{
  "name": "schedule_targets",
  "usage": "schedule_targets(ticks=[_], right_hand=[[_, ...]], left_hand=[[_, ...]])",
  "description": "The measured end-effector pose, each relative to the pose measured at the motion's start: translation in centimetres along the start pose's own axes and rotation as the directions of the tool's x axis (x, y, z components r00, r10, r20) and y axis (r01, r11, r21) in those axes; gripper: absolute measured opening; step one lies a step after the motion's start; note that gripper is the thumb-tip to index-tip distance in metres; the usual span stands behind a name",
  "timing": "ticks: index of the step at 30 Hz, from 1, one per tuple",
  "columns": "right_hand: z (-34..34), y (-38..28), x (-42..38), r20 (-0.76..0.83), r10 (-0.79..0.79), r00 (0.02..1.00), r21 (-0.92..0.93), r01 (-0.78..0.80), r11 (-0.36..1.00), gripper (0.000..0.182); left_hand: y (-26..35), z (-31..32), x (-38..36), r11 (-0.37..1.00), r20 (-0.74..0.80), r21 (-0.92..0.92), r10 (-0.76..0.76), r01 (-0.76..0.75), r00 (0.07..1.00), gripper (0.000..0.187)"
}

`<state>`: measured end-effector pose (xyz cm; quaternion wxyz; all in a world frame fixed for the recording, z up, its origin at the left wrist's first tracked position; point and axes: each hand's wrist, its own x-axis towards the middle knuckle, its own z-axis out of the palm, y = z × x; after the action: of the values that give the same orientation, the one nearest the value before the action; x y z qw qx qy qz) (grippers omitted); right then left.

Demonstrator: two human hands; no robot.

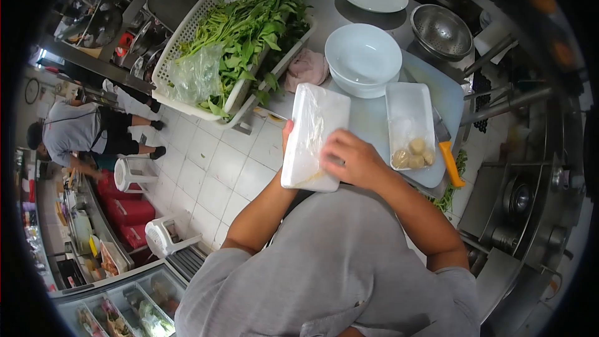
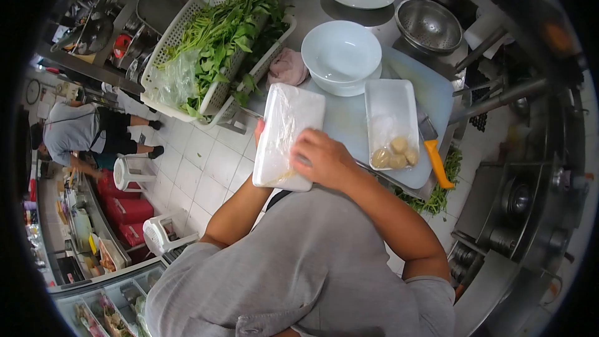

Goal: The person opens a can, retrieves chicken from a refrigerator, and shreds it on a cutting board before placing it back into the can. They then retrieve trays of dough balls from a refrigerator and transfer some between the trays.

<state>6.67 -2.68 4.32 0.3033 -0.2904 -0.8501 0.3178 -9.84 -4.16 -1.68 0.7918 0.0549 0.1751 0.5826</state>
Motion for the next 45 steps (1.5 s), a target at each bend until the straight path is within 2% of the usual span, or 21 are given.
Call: schedule_targets(ticks=[1,2,4,6,10,13,20,23,25,26,28,30,32,33,35,36,37,38,42,44,45], right_hand=[[-0.2,0.1,0.7,-0.188,-0.003,0.982,-0.032,-0.003,0.999,0.022],[-0.6,0.3,1.3,-0.194,-0.006,0.981,-0.040,-0.001,0.999,0.022],[-1.4,0.8,2.5,-0.165,0.281,0.945,0.031,-0.280,0.960,0.025],[-1.8,1.6,2.8,-0.117,0.223,0.968,-0.025,-0.227,0.973,0.028],[-1.7,3.4,3.1,-0.036,0.082,0.996,-0.098,-0.085,0.992,0.031],[-2.5,1.8,3.9,-0.128,0.167,0.978,-0.003,-0.169,0.986,0.023],[-1.6,3.0,4.2,0.014,0.167,0.986,-0.151,-0.163,0.975,0.014],[-1.8,3.3,4.1,0.041,-0.026,0.999,-0.354,0.038,0.935,0.010],[-3.2,3.2,3.7,0.217,0.091,0.972,0.083,-0.111,0.990,0.006],[-3.6,4.1,3.5,0.224,0.083,0.971,0.082,-0.103,0.991,0.006],[-4.4,6.2,2.7,0.296,0.270,0.916,0.341,-0.366,0.866,0.005],[-5.8,6.8,2.1,0.391,0.284,0.876,0.342,-0.425,0.838,0.007],[-7.3,4.8,2.7,0.594,0.395,0.701,0.301,-0.649,0.699,0.015],[-7.2,3.6,3.0,0.594,0.394,0.701,0.301,-0.648,0.699,0.015],[-6.3,1.9,3.6,0.152,0.459,0.875,0.052,-0.471,0.881,0.022],[-5.2,1.8,3.8,0.145,0.462,0.875,0.051,-0.473,0.880,0.022],[-3.5,2.2,4.1,-0.070,0.261,0.963,0.002,-0.261,0.965,0.023],[-2.3,2.4,4.2,-0.265,0.024,0.964,-0.094,-0.050,0.994,0.025],[-1.0,3.3,4.6,-0.205,-0.008,0.979,-0.181,-0.030,0.983,0.024],[-1.0,4.0,5.1,-0.254,-0.215,0.943,-0.303,0.133,0.944,0.019],[-1.1,4.2,5.3,-0.253,-0.218,0.943,-0.304,0.136,0.943,0.019]], left_hand=[[-0.1,-0.3,0.0,1.000,0.011,0.004,-0.002,0.002,1.000,0.087],[-0.1,0.3,-0.3,0.985,0.121,-0.154,-0.065,0.083,0.991,0.086],[0.0,1.4,-0.5,0.938,0.242,-0.294,-0.113,0.184,0.964,0.086],[0.1,2.0,-0.6,0.989,0.172,0.036,-0.146,0.142,0.974,0.085],[0.4,1.6,-0.4,0.984,0.186,0.024,-0.180,0.178,0.966,0.087],[0.7,1.6,-0.5,0.981,0.147,0.008,-0.194,0.195,0.970,0.088],[1.2,0.6,-0.8,0.956,0.196,0.152,-0.277,0.250,0.941,0.089],[0.8,0.9,-1.5,0.974,0.106,0.076,-0.222,0.215,0.969,0.090],[1.3,0.8,-1.4,0.985,0.050,0.016,-0.171,0.171,0.984,0.090],[1.8,0.1,-1.1,0.981,0.139,0.019,-0.192,0.191,0.972,0.091],[2.3,-0.4,-1.4,0.977,0.224,0.024,-0.211,0.211,0.951,0.092],[2.5,-0.3,-1.7,0.993,0.194,-0.055,-0.092,0.104,0.977,0.091],[3.0,0.1,-1.8,0.993,0.211,-0.015,-0.112,0.118,0.971,0.092],[3.2,0.3,-1.9,0.991,0.225,0.024,-0.136,0.134,0.965,0.094],[3.1,0.3,-1.8,0.988,0.198,0.045,-0.154,0.148,0.968,0.097],[3.0,0.4,-1.7,0.985,0.172,0.066,-0.169,0.160,0.971,0.099],[2.9,0.6,-1.5,0.984,0.175,0.069,-0.175,0.165,0.969,0.099],[2.8,0.7,-1.4,0.980,0.193,0.106,-0.187,0.169,0.963,0.099],[2.6,0.9,-1.0,0.972,0.235,0.141,-0.218,0.189,0.947,0.098],[2.5,1.2,-1.3,0.970,0.206,0.137,-0.228,0.203,0.952,0.098],[2.5,1.3,-1.5,0.967,0.177,0.136,-0.238,0.216,0.955,0.098]])
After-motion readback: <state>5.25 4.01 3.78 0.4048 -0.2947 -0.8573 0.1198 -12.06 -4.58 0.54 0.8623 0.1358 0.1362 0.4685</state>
